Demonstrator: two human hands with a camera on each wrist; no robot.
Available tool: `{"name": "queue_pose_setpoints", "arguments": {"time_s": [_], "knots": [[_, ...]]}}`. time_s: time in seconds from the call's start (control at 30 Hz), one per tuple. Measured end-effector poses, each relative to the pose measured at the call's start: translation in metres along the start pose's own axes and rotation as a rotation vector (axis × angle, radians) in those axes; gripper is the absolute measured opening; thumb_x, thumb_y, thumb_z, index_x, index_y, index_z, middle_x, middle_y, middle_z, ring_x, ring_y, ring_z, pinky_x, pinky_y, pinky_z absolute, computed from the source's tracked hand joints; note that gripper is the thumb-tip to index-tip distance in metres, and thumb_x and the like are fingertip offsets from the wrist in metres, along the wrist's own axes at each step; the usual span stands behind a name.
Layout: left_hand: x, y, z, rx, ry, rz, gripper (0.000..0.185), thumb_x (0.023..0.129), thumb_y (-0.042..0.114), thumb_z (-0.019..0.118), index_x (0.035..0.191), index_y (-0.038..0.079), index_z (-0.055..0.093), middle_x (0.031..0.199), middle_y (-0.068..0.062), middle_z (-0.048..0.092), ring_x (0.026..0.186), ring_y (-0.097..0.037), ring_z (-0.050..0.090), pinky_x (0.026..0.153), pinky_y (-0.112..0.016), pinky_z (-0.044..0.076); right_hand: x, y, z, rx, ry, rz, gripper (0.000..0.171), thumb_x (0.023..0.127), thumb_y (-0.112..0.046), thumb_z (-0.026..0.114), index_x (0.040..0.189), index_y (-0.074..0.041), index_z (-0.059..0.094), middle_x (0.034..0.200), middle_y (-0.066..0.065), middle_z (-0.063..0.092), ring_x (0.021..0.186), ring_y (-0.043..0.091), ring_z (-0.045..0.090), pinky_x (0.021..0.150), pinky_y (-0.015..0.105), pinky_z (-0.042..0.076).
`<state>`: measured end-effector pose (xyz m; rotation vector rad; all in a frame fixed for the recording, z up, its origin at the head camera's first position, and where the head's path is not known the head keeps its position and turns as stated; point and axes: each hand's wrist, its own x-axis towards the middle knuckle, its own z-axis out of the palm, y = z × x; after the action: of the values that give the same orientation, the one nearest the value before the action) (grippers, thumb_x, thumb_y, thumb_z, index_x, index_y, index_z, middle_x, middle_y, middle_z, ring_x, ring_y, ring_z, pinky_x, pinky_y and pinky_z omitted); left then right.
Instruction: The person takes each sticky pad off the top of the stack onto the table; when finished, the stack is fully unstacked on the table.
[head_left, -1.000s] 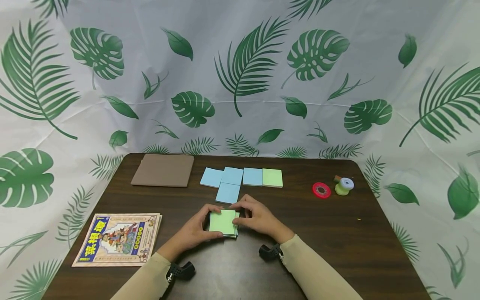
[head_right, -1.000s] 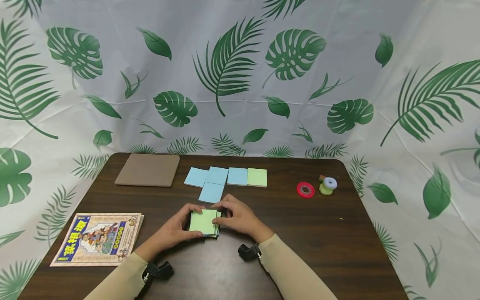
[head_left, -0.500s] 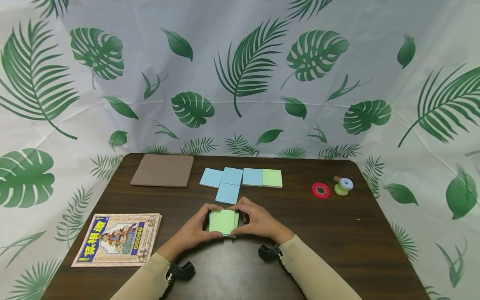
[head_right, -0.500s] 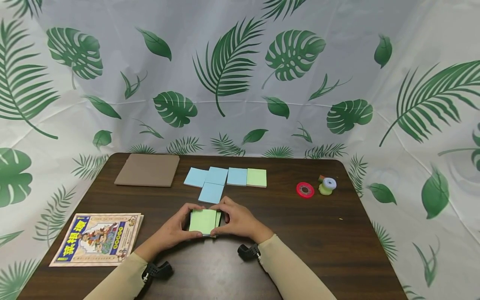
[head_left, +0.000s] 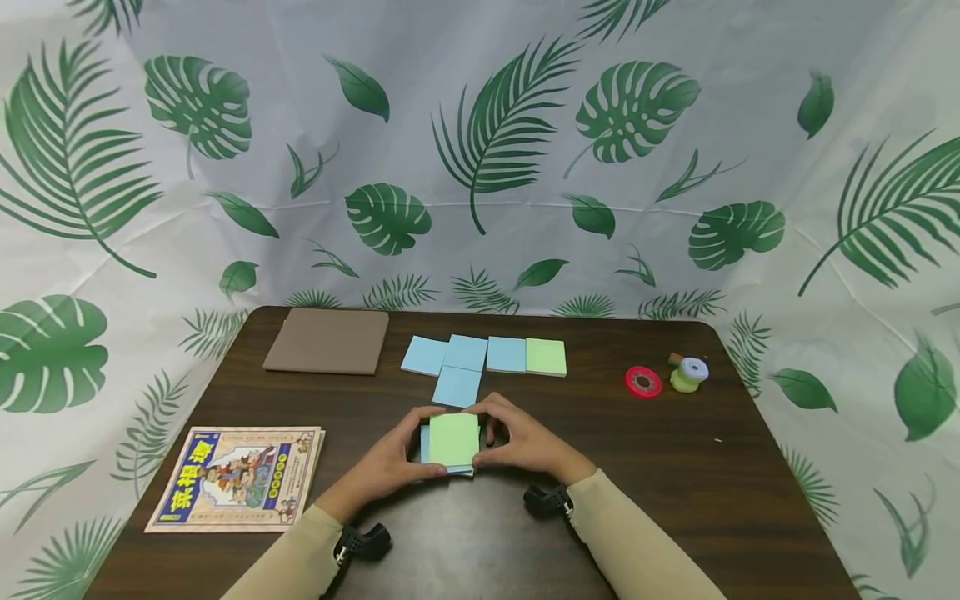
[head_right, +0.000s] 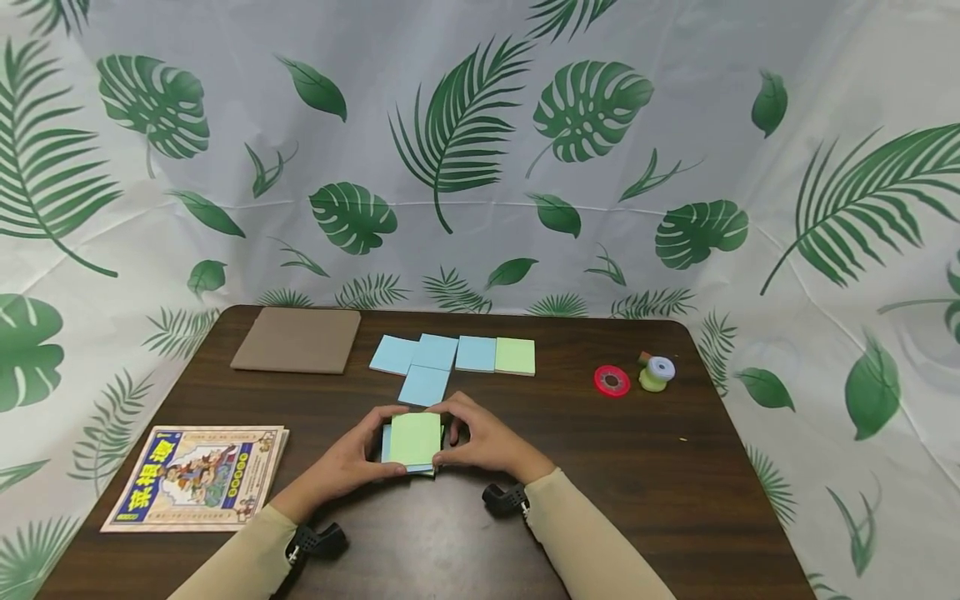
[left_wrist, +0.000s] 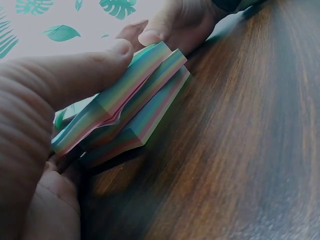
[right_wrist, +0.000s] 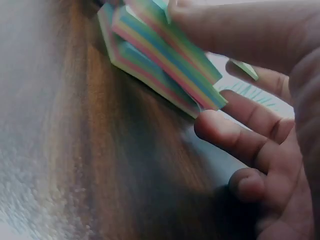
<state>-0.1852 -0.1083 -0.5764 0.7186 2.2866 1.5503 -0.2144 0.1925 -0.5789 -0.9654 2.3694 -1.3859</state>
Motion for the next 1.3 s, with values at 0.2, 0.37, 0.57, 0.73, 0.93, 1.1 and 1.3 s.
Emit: {"name": "queue_pose_setpoints", "arguments": {"time_s": [0.2,0.37,0.57,0.73,0.93,1.1,1.3], "knots": [[0.001,0.001,0.001,0.013,0.010,-0.003,0.097,0.088,0.029,0.095,0.166,0.025,0.038,0.163,-0.005,0.052,0.139,-0.024,0.052,0.115,-0.032,0.042,-0.002,0.003,-0.003,0.093,0.089,-0.005,0.047,0.099,-0.024,0.084,0.142,-0.026,0.065,0.117,0.004,0.061,0.084,0.017,0.059,0.068,0.025,0.047],[0.001,-0.002,0.001,0.003,0.003,0.066,0.094,0.089,0.024,0.093,0.165,0.020,0.039,0.160,-0.007,0.058,0.142,-0.020,0.055,0.114,-0.024,0.043,-0.005,0.005,-0.002,0.212,0.183,0.023,0.026,0.103,-0.015,0.077,0.128,-0.018,0.070,0.104,0.009,0.067,0.081,0.014,0.062,0.068,0.025,0.052],[0.001,-0.006,0.002,-0.009,0.010,0.107,0.092,0.090,0.023,0.093,0.164,0.014,0.040,0.158,-0.009,0.060,0.142,-0.018,0.055,0.112,-0.018,0.041,-0.014,0.002,-0.004,0.236,0.295,0.060,0.020,0.104,-0.020,0.077,0.123,-0.018,0.072,0.102,0.009,0.071,0.080,0.018,0.065,0.069,0.030,0.057],[0.002,-0.006,0.002,0.006,0.014,0.100,0.092,0.089,0.022,0.093,0.164,0.010,0.041,0.158,-0.008,0.061,0.140,-0.018,0.056,0.111,-0.018,0.041,-0.021,0.004,-0.008,0.312,0.407,0.051,0.020,0.105,-0.014,0.074,0.124,-0.010,0.070,0.105,0.010,0.071,0.085,0.027,0.066,0.073,0.034,0.060],[0.001,-0.005,0.001,0.024,0.019,0.114,0.091,0.089,0.020,0.093,0.163,0.009,0.041,0.157,-0.010,0.061,0.130,-0.021,0.059,0.107,-0.023,0.044,-0.014,0.009,-0.008,0.347,0.547,0.045,0.033,0.106,-0.013,0.073,0.136,-0.003,0.063,0.104,0.010,0.063,0.079,0.020,0.061,0.066,0.032,0.057],[0.001,-0.003,0.001,0.012,0.013,0.110,0.092,0.088,0.020,0.094,0.163,0.010,0.041,0.158,-0.010,0.060,0.132,-0.022,0.058,0.110,-0.022,0.043,-0.010,0.012,-0.007,0.259,0.668,0.039,0.030,0.105,-0.013,0.074,0.131,-0.001,0.065,0.105,0.011,0.063,0.080,0.013,0.060,0.066,0.025,0.050],[0.001,-0.005,0.002,0.000,0.007,0.102,0.092,0.088,0.019,0.094,0.162,0.008,0.041,0.158,-0.008,0.060,0.131,-0.015,0.058,0.109,-0.020,0.043,-0.010,0.009,-0.007,0.055,0.741,0.101,0.011,0.104,-0.012,0.075,0.114,-0.015,0.079,0.103,0.007,0.072,0.082,0.015,0.061,0.071,0.024,0.051]]}}
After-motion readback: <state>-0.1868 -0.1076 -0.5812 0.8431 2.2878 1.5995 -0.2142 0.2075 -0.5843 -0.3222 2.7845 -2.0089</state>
